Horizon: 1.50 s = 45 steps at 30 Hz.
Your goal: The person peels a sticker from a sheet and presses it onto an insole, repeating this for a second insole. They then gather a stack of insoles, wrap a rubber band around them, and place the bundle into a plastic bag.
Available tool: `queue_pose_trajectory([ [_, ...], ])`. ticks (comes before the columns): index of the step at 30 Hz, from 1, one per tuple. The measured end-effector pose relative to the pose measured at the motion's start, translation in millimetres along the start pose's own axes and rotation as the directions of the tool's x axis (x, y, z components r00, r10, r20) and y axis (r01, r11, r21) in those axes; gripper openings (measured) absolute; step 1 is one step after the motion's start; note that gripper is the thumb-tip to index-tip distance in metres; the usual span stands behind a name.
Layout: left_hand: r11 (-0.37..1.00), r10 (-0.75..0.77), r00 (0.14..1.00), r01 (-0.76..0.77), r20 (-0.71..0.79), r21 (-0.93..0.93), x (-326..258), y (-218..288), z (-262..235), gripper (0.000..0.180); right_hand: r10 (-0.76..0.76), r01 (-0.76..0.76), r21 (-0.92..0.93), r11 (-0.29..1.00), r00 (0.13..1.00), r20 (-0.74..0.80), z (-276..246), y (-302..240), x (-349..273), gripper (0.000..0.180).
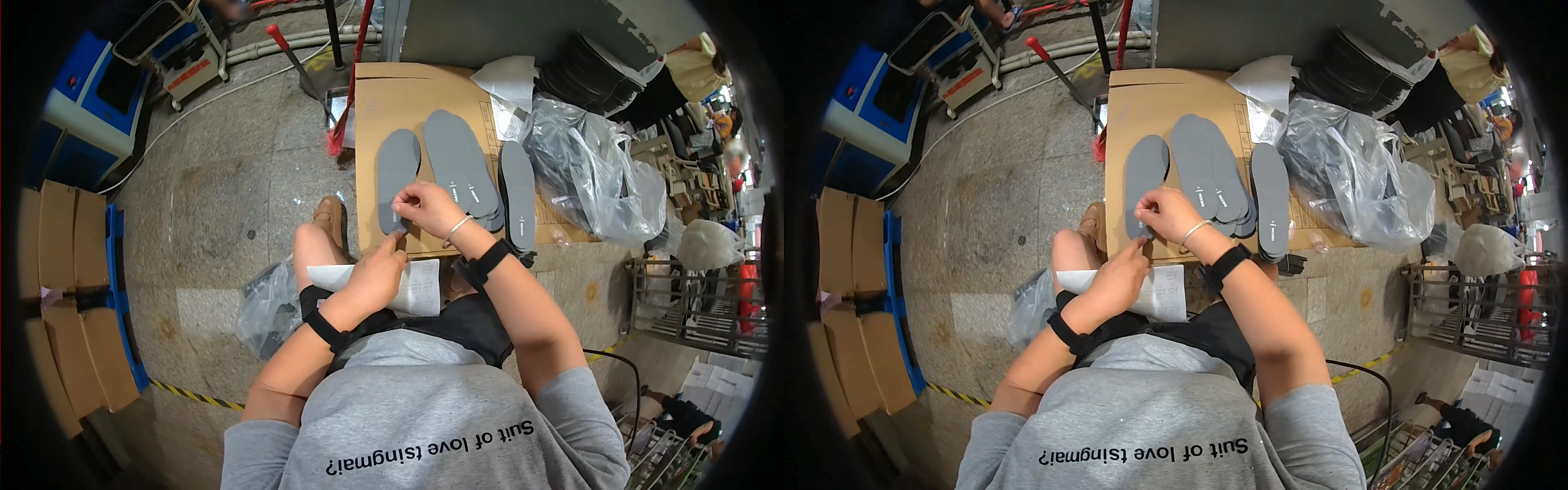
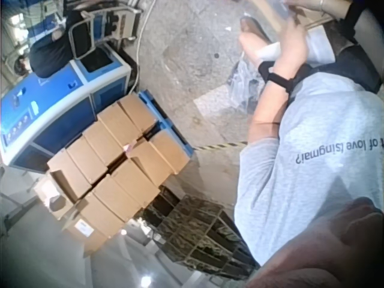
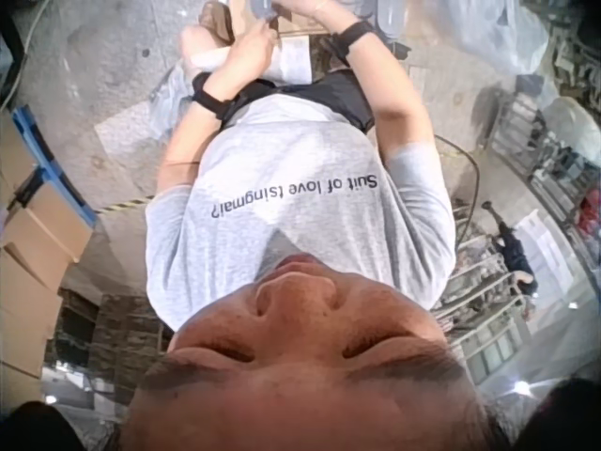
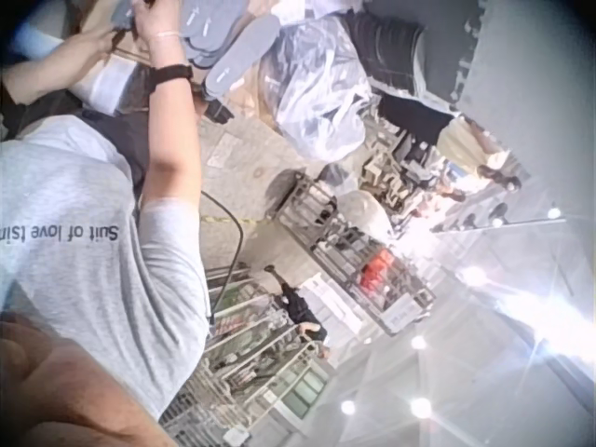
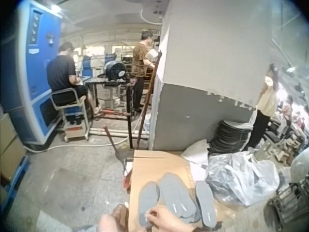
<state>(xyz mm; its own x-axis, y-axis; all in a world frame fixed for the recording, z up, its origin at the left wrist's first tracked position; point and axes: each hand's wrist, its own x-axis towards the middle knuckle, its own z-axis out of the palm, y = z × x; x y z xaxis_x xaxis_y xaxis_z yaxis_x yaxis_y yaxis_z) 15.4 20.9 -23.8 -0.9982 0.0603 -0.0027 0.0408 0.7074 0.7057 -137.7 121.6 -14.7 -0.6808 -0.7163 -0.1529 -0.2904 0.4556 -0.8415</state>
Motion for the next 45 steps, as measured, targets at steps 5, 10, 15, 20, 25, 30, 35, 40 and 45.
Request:
queue_pose_trajectory([
  [5, 0.999, -0.008, 0.999, 0.006, 0.053, 0.032, -1.9, -3.9, 2.8, 0.013, -0.039, 0.056, -0.137, 0.989, 0.992, 0.118, 9.5, 7.1, 17.9, 0.015],
  [10, 1.0, -0.007, 0.999, 0.006, 0.052, 0.028, -1.5, -2.9, 1.3, 0.013, -0.059, 0.076, -0.227, 0.971, 0.995, 0.079, 17.7, 15.3, 22.2, 0.012],
  [15, 1.0, -0.004, 0.999, 0.003, 0.049, 0.014, -1.1, -2.4, 0.3, 0.014, -0.026, 0.029, -0.321, 0.947, 1.0, 0.012, 23.5, 9.7, 17.1, 0.012],
  [20, 0.999, -0.022, 0.997, 0.019, 0.078, 0.029, -0.3, -4.0, 2.0, 0.01, -0.04, 0.003, -0.383, 0.924, 0.995, -0.089, 27.6, 5.7, 13.6, 0.036],
  [25, 1.0, 0.001, 0.998, -0.003, 0.06, 0.02, 0.1, -2.4, -0.2, 0.011, 0.047, -0.131, -0.425, 0.896, 0.978, -0.202, 30.0, -3.0, 18.1, 0.053],
  [30, 0.997, -0.057, 0.985, 0.065, 0.16, -0.045, -2.8, 1.7, -3.6, 0.014, 0.14, -0.241, -0.455, 0.857, 0.959, -0.246, 38.0, -12.8, 17.5, 0.058],
  [35, 0.993, -0.039, 0.994, 0.051, 0.105, -0.11, -6.3, -6.6, -9.3, 0.015, -0.026, -0.087, -0.319, 0.944, 0.942, -0.335, 13.2, -24.4, 5.7, 0.056],
  [40, 0.989, -0.006, 0.997, 0.017, 0.073, -0.146, 1.8, -3.9, -19.8, 0.014, -0.25, -0.001, -0.586, 0.81, 0.904, -0.346, -42.3, -26.6, -29.0, 0.041],
  [45, 0.988, -0.031, 0.997, 0.042, 0.077, -0.146, 7.5, 0.5, -25.3, 0.016, -0.134, 0.151, -0.107, 0.983, 0.979, 0.152, -29.5, -6.2, -70.0, 0.031],
])
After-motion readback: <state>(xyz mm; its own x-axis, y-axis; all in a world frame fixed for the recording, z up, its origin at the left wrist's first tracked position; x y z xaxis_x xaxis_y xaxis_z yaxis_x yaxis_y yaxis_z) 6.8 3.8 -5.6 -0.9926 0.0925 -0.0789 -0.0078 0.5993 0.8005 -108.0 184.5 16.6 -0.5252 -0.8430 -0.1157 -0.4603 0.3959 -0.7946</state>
